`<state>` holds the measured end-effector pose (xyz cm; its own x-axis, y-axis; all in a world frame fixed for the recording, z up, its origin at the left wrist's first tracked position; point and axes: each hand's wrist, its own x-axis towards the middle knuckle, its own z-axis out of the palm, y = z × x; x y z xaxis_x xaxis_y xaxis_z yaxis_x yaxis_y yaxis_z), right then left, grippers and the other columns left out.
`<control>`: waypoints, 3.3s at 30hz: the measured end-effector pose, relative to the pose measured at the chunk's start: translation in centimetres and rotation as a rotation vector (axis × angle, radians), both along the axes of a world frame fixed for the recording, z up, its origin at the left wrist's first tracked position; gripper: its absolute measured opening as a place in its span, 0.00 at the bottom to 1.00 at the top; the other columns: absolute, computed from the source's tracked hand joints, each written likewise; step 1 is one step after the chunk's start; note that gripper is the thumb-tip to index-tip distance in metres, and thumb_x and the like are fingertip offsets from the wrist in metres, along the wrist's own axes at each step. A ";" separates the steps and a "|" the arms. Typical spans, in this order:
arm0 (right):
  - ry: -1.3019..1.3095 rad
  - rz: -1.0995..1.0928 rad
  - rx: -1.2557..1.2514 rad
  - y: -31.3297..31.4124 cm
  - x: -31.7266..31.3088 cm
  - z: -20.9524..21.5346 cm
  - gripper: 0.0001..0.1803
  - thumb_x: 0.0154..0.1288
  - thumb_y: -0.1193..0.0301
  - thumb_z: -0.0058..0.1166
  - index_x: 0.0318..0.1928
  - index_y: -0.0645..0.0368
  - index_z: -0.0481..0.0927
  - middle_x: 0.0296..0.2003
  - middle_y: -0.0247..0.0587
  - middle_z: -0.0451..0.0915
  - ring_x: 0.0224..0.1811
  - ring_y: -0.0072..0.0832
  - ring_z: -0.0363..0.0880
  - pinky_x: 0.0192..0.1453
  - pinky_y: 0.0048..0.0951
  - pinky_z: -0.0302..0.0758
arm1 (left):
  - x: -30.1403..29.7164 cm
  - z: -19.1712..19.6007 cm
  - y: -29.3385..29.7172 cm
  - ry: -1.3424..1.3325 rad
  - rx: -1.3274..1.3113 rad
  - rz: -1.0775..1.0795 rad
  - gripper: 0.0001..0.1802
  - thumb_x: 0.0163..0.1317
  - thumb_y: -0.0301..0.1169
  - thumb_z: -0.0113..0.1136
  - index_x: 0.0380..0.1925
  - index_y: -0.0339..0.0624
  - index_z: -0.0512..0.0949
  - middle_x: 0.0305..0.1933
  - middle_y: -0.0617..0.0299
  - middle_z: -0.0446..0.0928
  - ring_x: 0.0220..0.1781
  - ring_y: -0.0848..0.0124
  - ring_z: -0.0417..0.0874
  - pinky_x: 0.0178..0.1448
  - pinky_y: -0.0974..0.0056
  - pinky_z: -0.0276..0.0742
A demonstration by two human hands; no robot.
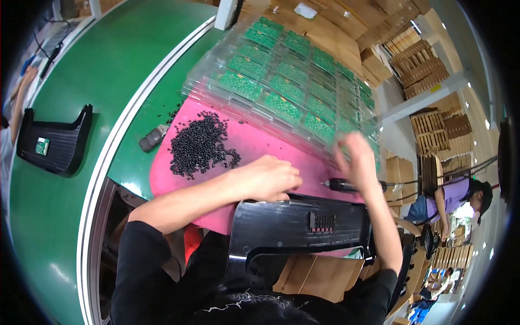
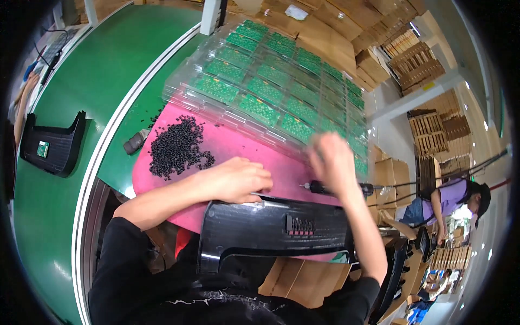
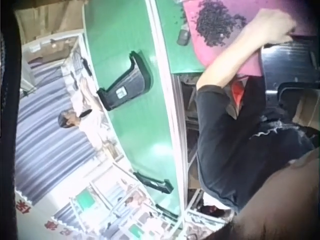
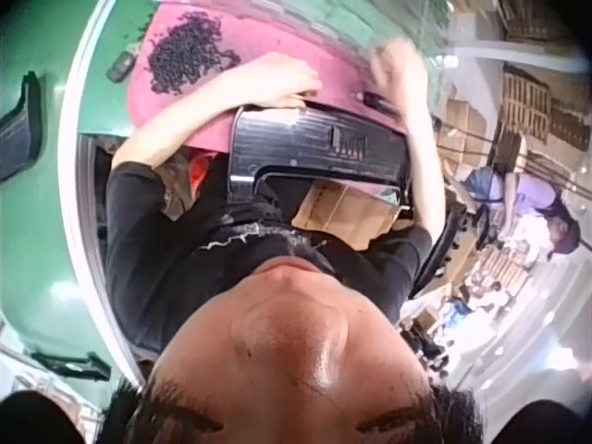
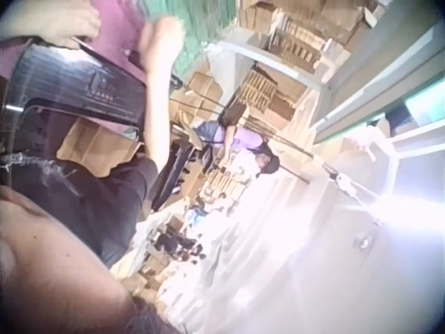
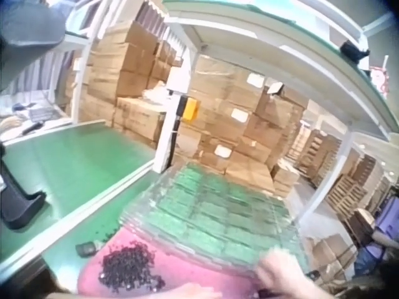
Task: Assembling a PCB into a plastic housing using an electric screwdriver.
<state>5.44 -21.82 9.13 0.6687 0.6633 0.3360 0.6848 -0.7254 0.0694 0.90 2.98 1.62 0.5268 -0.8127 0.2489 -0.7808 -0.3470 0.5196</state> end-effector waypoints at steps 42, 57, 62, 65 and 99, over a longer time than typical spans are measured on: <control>0.701 0.135 1.226 5.9 -1.5 3.4 0.17 0.70 0.71 0.50 0.54 0.69 0.77 0.48 0.46 0.83 0.51 0.26 0.80 0.56 0.30 0.76 | -0.1 4.0 0.9 0.445 -0.585 0.239 0.38 0.55 0.38 0.70 0.62 0.32 0.66 0.56 0.47 0.76 0.56 0.60 0.78 0.62 0.58 0.72; 0.101 -0.056 0.633 -7.0 -16.3 0.5 0.32 0.53 0.75 0.69 0.60 0.59 0.74 0.46 0.42 0.83 0.41 0.28 0.83 0.44 0.25 0.78 | -3.6 7.5 -6.5 0.762 -0.213 -0.068 0.21 0.71 0.26 0.48 0.62 0.32 0.68 0.38 0.59 0.83 0.32 0.77 0.80 0.36 0.72 0.76; 0.338 -0.168 0.834 -9.2 -17.3 -3.6 0.32 0.51 0.79 0.69 0.59 0.63 0.74 0.44 0.41 0.84 0.45 0.25 0.82 0.49 0.26 0.76 | -3.8 4.2 -7.4 0.779 -0.450 0.080 0.26 0.59 0.23 0.64 0.58 0.33 0.73 0.44 0.55 0.82 0.35 0.76 0.82 0.38 0.72 0.80; 0.450 -0.243 0.875 -9.0 -17.2 -6.5 0.32 0.50 0.77 0.69 0.59 0.62 0.74 0.49 0.41 0.82 0.51 0.27 0.80 0.53 0.28 0.74 | -4.0 3.1 -7.5 0.563 -0.216 0.103 0.29 0.47 0.25 0.72 0.53 0.31 0.77 0.45 0.55 0.81 0.40 0.76 0.82 0.40 0.70 0.82; 0.489 -0.287 0.511 -8.4 -16.7 -8.5 0.35 0.45 0.71 0.70 0.57 0.60 0.72 0.58 0.46 0.69 0.65 0.43 0.63 0.71 0.40 0.59 | -4.3 0.7 -6.7 0.197 0.195 0.033 0.31 0.51 0.36 0.71 0.53 0.37 0.72 0.54 0.56 0.71 0.54 0.56 0.78 0.55 0.56 0.77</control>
<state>-11.21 -30.22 0.62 0.9432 0.2821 0.1756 0.3305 -0.7401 -0.5857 -3.42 -3.73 2.34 0.5765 -0.8168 -0.0204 -0.6579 -0.4789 0.5812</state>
